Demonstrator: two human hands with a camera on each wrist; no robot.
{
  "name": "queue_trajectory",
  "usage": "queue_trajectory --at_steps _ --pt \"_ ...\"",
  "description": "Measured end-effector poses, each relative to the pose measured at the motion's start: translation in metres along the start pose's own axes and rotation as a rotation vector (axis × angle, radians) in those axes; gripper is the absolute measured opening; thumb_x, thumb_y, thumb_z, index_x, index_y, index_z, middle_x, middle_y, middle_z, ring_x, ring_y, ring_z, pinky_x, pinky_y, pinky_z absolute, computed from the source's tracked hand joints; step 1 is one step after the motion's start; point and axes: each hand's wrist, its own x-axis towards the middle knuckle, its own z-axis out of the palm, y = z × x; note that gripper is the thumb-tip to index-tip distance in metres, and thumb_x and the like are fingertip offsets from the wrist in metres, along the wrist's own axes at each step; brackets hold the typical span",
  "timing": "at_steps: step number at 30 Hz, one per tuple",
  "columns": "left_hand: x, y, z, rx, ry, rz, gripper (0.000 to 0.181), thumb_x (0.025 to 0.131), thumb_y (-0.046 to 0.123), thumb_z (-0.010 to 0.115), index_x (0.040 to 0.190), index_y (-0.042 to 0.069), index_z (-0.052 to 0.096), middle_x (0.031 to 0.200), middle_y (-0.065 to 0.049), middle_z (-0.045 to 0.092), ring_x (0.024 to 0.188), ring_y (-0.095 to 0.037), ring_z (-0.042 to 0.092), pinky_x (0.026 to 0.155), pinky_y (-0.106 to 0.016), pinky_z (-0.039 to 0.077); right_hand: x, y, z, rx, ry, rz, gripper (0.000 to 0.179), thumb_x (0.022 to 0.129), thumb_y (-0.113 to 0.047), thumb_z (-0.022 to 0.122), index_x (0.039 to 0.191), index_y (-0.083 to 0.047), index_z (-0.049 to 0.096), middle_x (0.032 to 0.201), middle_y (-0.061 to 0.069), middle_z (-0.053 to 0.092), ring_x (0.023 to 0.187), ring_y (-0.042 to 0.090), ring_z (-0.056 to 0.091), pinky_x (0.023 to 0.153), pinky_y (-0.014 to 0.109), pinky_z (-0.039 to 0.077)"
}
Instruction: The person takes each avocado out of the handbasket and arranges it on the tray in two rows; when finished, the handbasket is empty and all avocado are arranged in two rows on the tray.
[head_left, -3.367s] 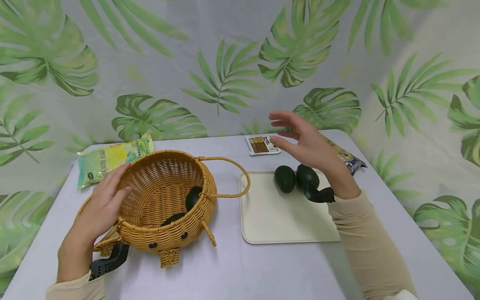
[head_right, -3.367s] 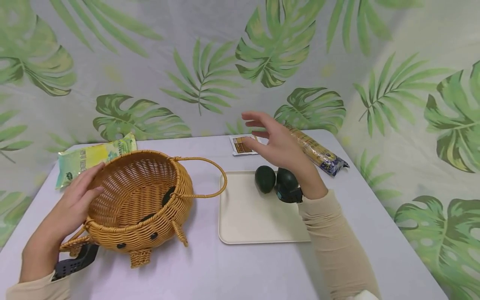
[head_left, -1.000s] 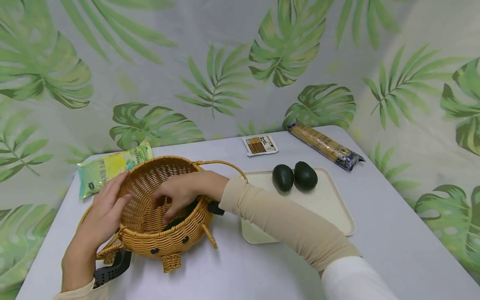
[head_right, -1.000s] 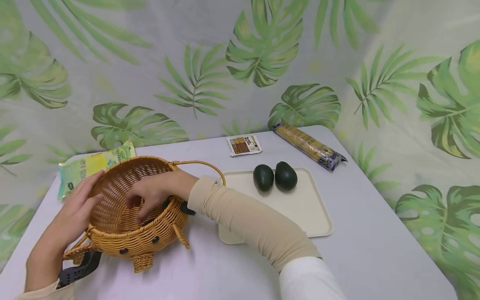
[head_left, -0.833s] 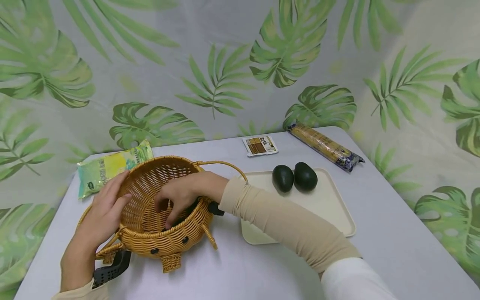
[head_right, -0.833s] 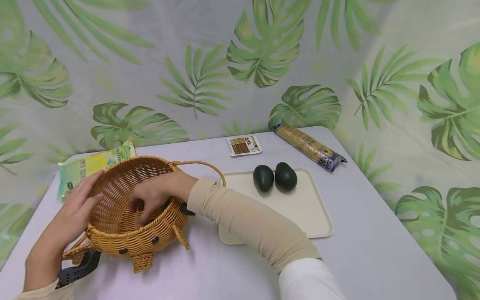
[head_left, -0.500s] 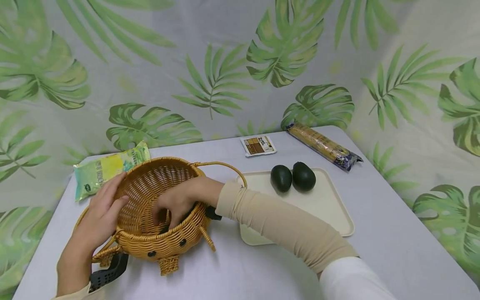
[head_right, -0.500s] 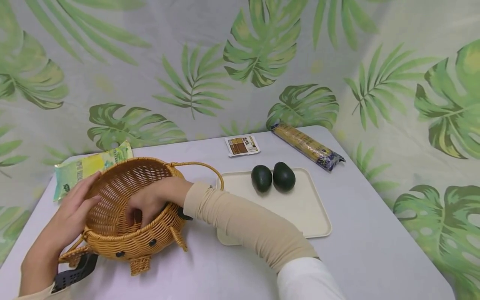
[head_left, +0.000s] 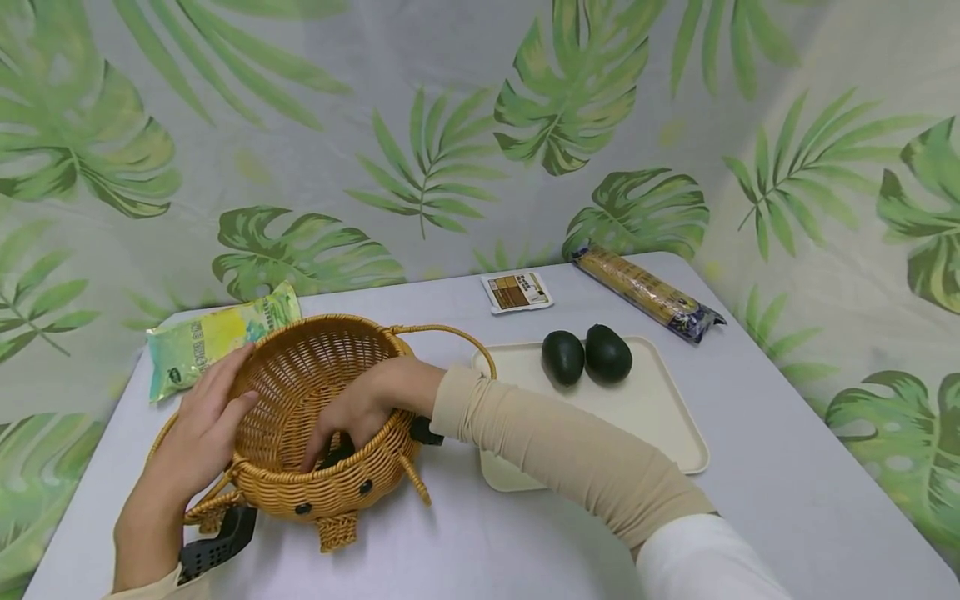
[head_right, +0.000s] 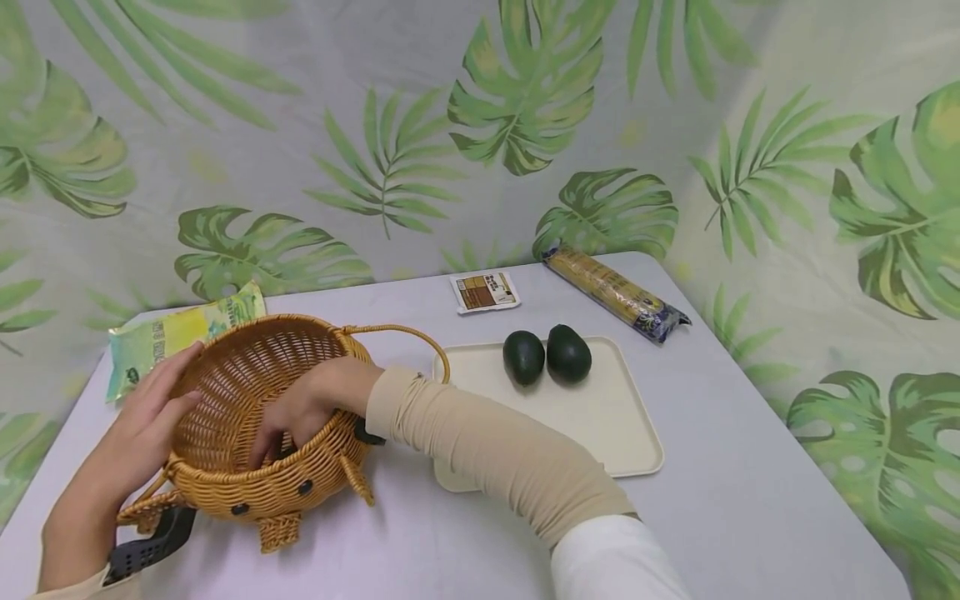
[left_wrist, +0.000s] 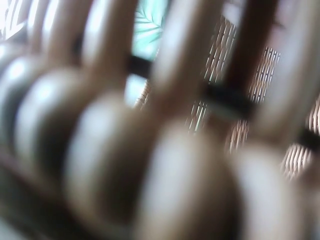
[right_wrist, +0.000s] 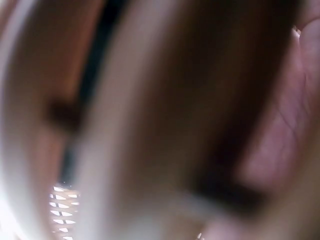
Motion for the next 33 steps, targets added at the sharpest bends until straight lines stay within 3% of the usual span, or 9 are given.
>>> queue_trajectory --at_steps 6,10,16,23,27,33 --pt "-0.0008 0.0003 0.0007 -0.012 -0.002 0.011 0.06 0.109 0.015 0.04 0.165 0.01 0.022 0.163 -0.029 0.026 0.149 -0.056 0.02 0.111 -0.084 0.011 -0.0012 -0.0019 0.0003 -0.063 -0.035 0.035 0.075 0.1 0.006 0.055 0.158 -0.038 0.041 0.159 -0.019 0.04 0.143 -0.007 0.027 0.113 0.01 0.023" --pt "-0.0009 0.0003 0.0 -0.016 0.001 0.012 0.06 0.109 0.016 0.04 0.166 0.013 0.022 0.164 -0.028 0.026 0.149 -0.056 0.019 0.11 -0.084 0.012 -0.002 -0.0028 -0.0001 -0.076 -0.029 0.03 0.071 0.1 0.0 0.059 0.158 -0.038 0.041 0.157 -0.016 0.041 0.136 -0.004 0.034 0.108 0.01 0.028" --pt "-0.0016 -0.0013 0.0001 -0.021 0.001 0.013 0.06 0.109 0.016 0.041 0.166 0.013 0.022 0.164 -0.028 0.026 0.149 -0.057 0.019 0.11 -0.084 0.013 -0.0009 -0.0034 0.0009 0.004 -0.018 0.027 0.065 0.102 -0.007 0.06 0.156 -0.04 0.043 0.143 -0.01 0.051 0.124 0.003 0.05 0.101 0.014 0.04" --pt "-0.0022 -0.0025 0.0007 -0.022 0.005 0.022 0.06 0.108 0.015 0.041 0.165 0.011 0.023 0.163 -0.029 0.026 0.149 -0.057 0.02 0.111 -0.082 0.012 -0.0006 -0.0029 0.0019 0.037 -0.008 0.015 0.057 0.102 -0.014 0.062 0.152 -0.036 0.047 0.136 -0.008 0.055 0.116 0.004 0.054 0.098 0.015 0.042" --pt "-0.0016 -0.0024 0.0011 -0.02 0.004 0.027 0.06 0.108 0.015 0.041 0.165 0.011 0.023 0.163 -0.029 0.027 0.149 -0.057 0.02 0.111 -0.082 0.012 -0.0012 -0.0031 0.0027 0.029 0.006 0.002 0.056 0.103 -0.022 0.062 0.154 -0.038 0.045 0.145 -0.011 0.052 0.126 0.003 0.051 0.104 0.014 0.038" --pt "-0.0008 -0.0017 0.001 -0.019 0.001 0.03 0.06 0.108 0.015 0.041 0.165 0.012 0.023 0.163 -0.029 0.027 0.149 -0.056 0.02 0.112 -0.082 0.011 -0.0004 -0.0026 0.0024 -0.026 0.023 0.001 0.059 0.104 -0.033 0.059 0.158 -0.042 0.039 0.16 -0.017 0.038 0.142 -0.006 0.033 0.113 0.012 0.027"
